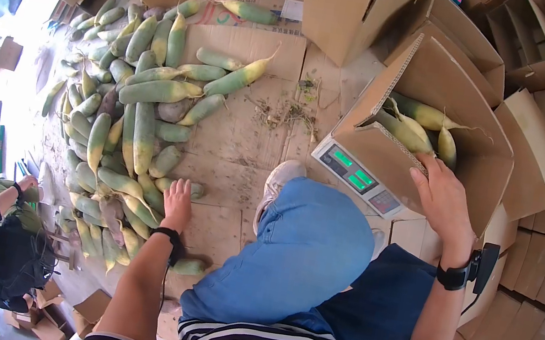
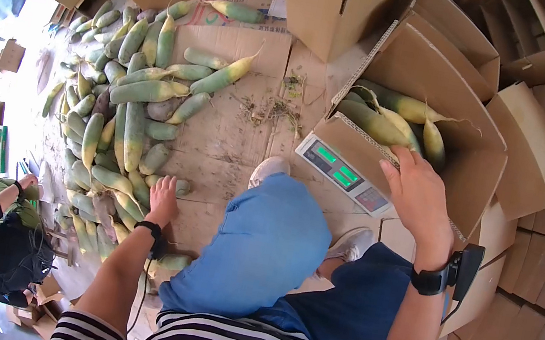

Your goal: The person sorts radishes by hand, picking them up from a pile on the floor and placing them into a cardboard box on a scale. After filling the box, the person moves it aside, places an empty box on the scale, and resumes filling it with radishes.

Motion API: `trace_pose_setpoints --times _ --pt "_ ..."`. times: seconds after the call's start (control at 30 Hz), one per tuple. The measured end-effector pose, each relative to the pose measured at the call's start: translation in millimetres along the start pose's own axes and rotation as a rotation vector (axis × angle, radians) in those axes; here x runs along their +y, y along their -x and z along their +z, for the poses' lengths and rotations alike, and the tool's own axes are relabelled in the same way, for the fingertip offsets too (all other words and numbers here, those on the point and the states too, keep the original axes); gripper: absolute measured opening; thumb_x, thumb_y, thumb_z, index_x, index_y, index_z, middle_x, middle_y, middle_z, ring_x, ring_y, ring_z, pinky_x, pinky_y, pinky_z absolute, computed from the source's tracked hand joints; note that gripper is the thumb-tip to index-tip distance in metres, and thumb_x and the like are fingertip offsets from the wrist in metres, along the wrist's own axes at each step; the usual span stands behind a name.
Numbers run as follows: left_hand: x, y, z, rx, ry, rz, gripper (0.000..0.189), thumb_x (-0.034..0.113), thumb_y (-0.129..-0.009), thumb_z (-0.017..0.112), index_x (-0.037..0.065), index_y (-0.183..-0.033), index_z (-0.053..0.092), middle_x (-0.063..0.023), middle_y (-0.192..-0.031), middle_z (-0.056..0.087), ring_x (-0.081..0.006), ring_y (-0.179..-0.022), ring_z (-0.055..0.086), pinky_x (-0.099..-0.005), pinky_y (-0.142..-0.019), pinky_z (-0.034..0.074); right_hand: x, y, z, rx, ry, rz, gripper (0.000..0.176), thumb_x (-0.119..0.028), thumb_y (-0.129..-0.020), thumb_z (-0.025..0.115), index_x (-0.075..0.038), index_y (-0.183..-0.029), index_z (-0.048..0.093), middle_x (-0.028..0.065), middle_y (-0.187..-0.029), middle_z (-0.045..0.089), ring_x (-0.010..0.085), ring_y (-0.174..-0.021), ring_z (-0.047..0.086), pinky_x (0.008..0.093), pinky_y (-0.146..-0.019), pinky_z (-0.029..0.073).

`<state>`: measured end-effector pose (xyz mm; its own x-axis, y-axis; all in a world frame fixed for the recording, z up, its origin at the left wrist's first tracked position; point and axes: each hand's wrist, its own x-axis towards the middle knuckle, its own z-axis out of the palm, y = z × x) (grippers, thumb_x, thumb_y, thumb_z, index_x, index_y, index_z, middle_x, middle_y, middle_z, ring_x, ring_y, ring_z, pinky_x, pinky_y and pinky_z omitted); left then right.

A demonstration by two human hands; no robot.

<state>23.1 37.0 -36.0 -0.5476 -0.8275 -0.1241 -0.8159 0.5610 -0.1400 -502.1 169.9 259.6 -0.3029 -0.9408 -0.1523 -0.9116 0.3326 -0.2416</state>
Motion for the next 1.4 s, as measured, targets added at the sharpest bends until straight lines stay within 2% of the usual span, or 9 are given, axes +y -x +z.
trace_pose_setpoints --times 0.27,0.43,0.6,0.8,0.93,1.07,1.2,1.33,1.4 --pt "3 -37 26 -0.451 -0.182 0.123 0.025 0.015 -0.09 0.052 0.012 -0.114 0.059 -0.0055 -0.111 0.063 -0.0255 -0.106 0.058 -0.0494 -0.096 0.039 -2 0 0 0.001 -0.011 0.023 0.035 -0.028 -0.1 0.05 0.0 -0.119 0.056 0.0216 -0.107 0.063 0.0394 -0.1 0.059 0.0456 -0.085 0.047" --pt "-9 -45 14 -0.442 -0.065 0.192 0.054 0.024 -0.07 0.08 0.01 -0.116 0.055 -0.0086 -0.11 0.062 -0.0263 -0.112 0.057 -0.0459 -0.098 0.039 -2 -1 1 0.021 -0.052 0.018 0.034 -0.027 -0.099 0.051 0.0 -0.119 0.055 0.0219 -0.106 0.063 0.0393 -0.101 0.059 0.0459 -0.085 0.048" --pt "18 -76 -110 -0.23 0.69 -0.128 0.051 0.017 -0.077 0.078 0.003 -0.119 0.053 -0.0117 -0.112 0.063 -0.0283 -0.106 0.062 -0.0409 -0.094 0.048 -5 -2 -1 0.001 -0.024 0.043 0.035 -0.028 -0.099 0.052 0.001 -0.118 0.056 0.0219 -0.107 0.063 0.0387 -0.1 0.059 0.045 -0.085 0.048" --pt "58 -105 -226 0.02 1.721 -0.071 0.058 0.006 -0.081 0.078 -0.002 -0.13 0.046 -0.0079 -0.117 0.058 -0.014 -0.109 0.057 -0.0311 -0.095 0.048 -1 -1 2 0.086 0.105 -0.004 0.039 -0.03 -0.096 0.057 -0.001 -0.122 0.055 0.0188 -0.115 0.062 0.0357 -0.107 0.058 0.0438 -0.091 0.048" --pt "91 -114 -307 0.115 1.789 0.073 0.058 0.007 -0.081 0.078 -0.004 -0.128 0.046 -0.0081 -0.117 0.058 -0.0156 -0.106 0.058 -0.0316 -0.095 0.048 -39 -9 -13 0.41 -0.166 -0.314 0.051 -0.029 -0.089 0.065 -0.005 -0.132 0.053 0.0173 -0.127 0.056 0.0364 -0.117 0.053 0.0445 -0.102 0.043" --pt "134 -108 -352 0.185 1.861 0.12 0.058 0.007 -0.081 0.078 -0.003 -0.128 0.046 -0.0084 -0.117 0.058 -0.0152 -0.106 0.058 -0.0312 -0.094 0.048 -83 -10 -18 0.193 -0.507 -0.546 0.07 -0.027 -0.082 0.073 -0.007 -0.141 0.042 0.0196 -0.132 0.054 0.0393 -0.123 0.051 0.0446 -0.104 0.041" --pt "165 -98 -380 0.217 1.873 0.164 0.063 0.013 -0.081 0.079 -0.001 -0.132 0.045 -0.0092 -0.122 0.055 -0.0154 -0.109 0.057 -0.031 -0.094 0.049 -93 -9 -21 -0.075 -0.752 -0.436 0.075 -0.026 -0.081 0.075 -0.008 -0.143 0.038 0.0208 -0.135 0.052 0.0396 -0.125 0.049 0.0435 -0.104 0.042" --pt "151 -96 -393 0.193 1.461 0.277 0.074 0.014 -0.076 0.081 0.004 -0.14 0.046 -0.011 -0.131 0.052 -0.0215 -0.117 0.056 -0.0358 -0.098 0.047 -85 -6 -16 0.066 -0.709 -0.507 0.077 -0.02 -0.077 0.077 -0.008 -0.143 0.039 0.021 -0.132 0.052 0.0393 -0.12 0.051 0.0432 -0.102 0.042" --pt "149 -96 -396 0.4 1.069 0.411 0.064 0.014 -0.074 0.082 0.006 -0.132 0.056 -0.0141 -0.137 0.05 -0.0285 -0.12 0.055 -0.0394 -0.101 0.045 -83 -2 -13 0.138 -0.665 -0.525 0.077 -0.019 -0.076 0.078 -0.009 -0.142 0.039 0.0208 -0.13 0.053 0.0394 -0.118 0.052 0.0438 -0.101 0.043"
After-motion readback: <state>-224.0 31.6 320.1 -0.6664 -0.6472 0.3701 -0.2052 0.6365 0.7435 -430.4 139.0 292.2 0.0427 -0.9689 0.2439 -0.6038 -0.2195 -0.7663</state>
